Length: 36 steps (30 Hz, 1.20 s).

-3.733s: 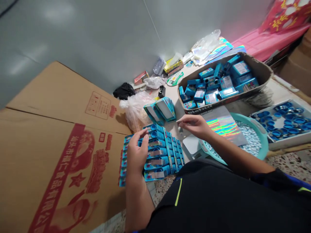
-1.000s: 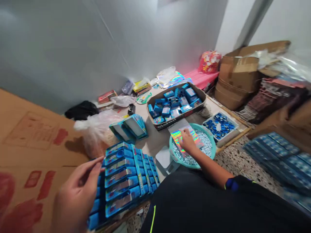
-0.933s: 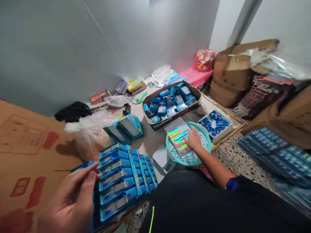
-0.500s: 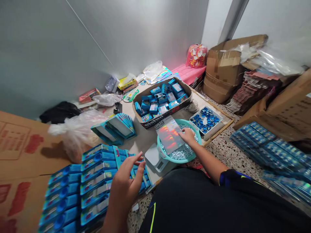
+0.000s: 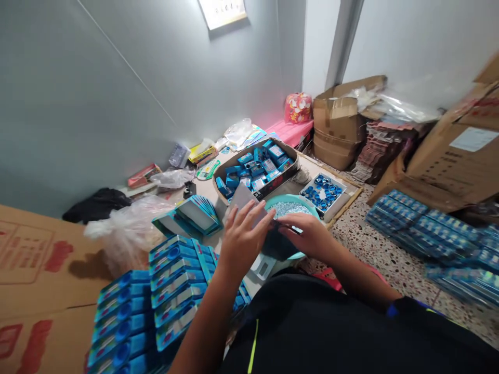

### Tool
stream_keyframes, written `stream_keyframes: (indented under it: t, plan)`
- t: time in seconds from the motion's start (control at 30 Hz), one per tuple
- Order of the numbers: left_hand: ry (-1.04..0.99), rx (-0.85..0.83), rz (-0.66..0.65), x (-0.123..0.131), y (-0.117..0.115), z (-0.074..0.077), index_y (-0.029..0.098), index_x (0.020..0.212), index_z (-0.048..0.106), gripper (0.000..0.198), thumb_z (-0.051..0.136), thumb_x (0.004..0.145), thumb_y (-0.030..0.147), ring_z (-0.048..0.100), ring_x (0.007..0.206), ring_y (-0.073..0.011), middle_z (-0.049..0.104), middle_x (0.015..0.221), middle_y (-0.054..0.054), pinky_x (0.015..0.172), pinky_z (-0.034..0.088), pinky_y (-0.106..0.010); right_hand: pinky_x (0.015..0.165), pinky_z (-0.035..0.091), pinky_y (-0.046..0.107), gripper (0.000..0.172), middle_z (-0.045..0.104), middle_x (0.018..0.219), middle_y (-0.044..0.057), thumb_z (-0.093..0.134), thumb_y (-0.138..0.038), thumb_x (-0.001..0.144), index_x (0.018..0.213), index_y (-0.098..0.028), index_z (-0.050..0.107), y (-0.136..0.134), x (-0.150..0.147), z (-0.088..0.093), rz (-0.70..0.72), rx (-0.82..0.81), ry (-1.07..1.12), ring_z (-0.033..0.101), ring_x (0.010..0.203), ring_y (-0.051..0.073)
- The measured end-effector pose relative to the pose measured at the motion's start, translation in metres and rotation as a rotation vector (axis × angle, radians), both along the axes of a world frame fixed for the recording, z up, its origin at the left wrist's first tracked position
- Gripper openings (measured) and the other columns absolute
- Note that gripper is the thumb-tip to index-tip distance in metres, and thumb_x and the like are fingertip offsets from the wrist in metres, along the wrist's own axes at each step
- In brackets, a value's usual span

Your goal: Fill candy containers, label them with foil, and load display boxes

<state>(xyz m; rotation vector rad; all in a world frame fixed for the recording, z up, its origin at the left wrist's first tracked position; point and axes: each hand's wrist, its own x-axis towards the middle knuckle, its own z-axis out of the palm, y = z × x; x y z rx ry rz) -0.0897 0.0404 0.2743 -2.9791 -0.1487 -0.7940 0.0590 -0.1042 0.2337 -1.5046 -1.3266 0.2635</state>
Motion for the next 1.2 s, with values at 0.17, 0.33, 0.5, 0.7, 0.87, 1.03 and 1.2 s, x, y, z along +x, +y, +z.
stream_keyframes:
  t: [0.17,0.33,0.5,0.7,0.87,1.03,1.2]
  plan:
    - [-0.129,0.073,-0.079,-0.023,-0.001,0.003,0.028,0.133,0.064,0.039,0.063,0.095,0.017,0.056,0.135,-0.0251,0.061,0.142,-0.009,0.122,0.032,-0.048,0.077,0.058,0.034,0.023,0.078,0.100,0.003,0.062,-0.020,0.094,0.111,-0.026,0.076,-0.010,-0.020,0.014,-0.023,0.043,0.081,0.072,0.086,0.021]
    - [-0.187,0.070,-0.103,-0.034,-0.010,-0.002,0.025,0.122,0.069,0.031,0.063,0.094,0.015,0.058,0.133,-0.0260,0.066,0.136,-0.008,0.121,0.035,-0.049,0.068,0.057,0.030,0.020,0.078,0.096,0.004,0.064,-0.024,0.093,0.108,-0.024,0.077,-0.018,-0.032,0.020,-0.091,0.056,0.111,0.071,0.081,0.019]
    - [-0.216,0.068,-0.082,-0.039,-0.022,0.004,0.024,0.129,0.065,0.037,0.062,0.094,0.015,0.056,0.135,-0.0258,0.067,0.135,-0.008,0.124,0.029,-0.048,0.080,0.058,0.035,0.020,0.077,0.100,0.005,0.062,-0.024,0.095,0.108,-0.026,0.077,-0.024,-0.035,0.027,-0.020,0.040,0.030,0.072,0.089,0.020]
    - [-0.151,0.085,-0.084,-0.047,-0.030,0.004,0.021,0.143,0.056,0.045,0.056,0.098,0.020,0.051,0.139,-0.0266,0.063,0.140,-0.008,0.128,0.020,-0.047,0.083,0.059,0.036,0.021,0.077,0.104,0.004,0.061,-0.026,0.097,0.112,-0.028,0.076,-0.026,-0.040,0.032,-0.036,0.014,-0.022,0.072,0.092,0.020]
    - [-0.102,0.054,-0.076,-0.057,-0.034,-0.013,0.009,0.141,0.056,0.046,0.056,0.099,0.029,0.050,0.140,-0.0273,0.059,0.144,-0.014,0.128,0.022,-0.045,0.079,0.060,0.033,0.015,0.077,0.098,0.004,0.065,-0.029,0.096,0.103,-0.027,0.078,-0.026,-0.045,0.029,-0.103,0.050,-0.001,0.073,0.087,0.020]
    - [-0.058,-0.036,-0.031,-0.072,-0.036,-0.022,0.015,0.132,0.062,0.036,0.058,0.098,0.024,0.060,0.130,-0.0250,0.066,0.135,-0.011,0.121,0.037,-0.045,0.072,0.061,0.035,0.015,0.077,0.089,0.003,0.069,-0.031,0.090,0.101,-0.028,0.078,-0.026,-0.048,0.015,-0.232,0.065,0.027,0.071,0.077,0.021]
    - [-0.074,-0.125,0.042,-0.084,-0.042,-0.019,0.018,0.109,0.068,0.016,0.058,0.097,0.019,0.070,0.106,-0.0191,0.076,0.110,-0.006,0.115,0.044,-0.042,0.069,0.059,0.035,0.018,0.076,0.087,0.003,0.071,-0.036,0.088,0.101,-0.025,0.077,-0.026,-0.043,0.002,-0.298,0.030,0.074,0.070,0.073,0.021]
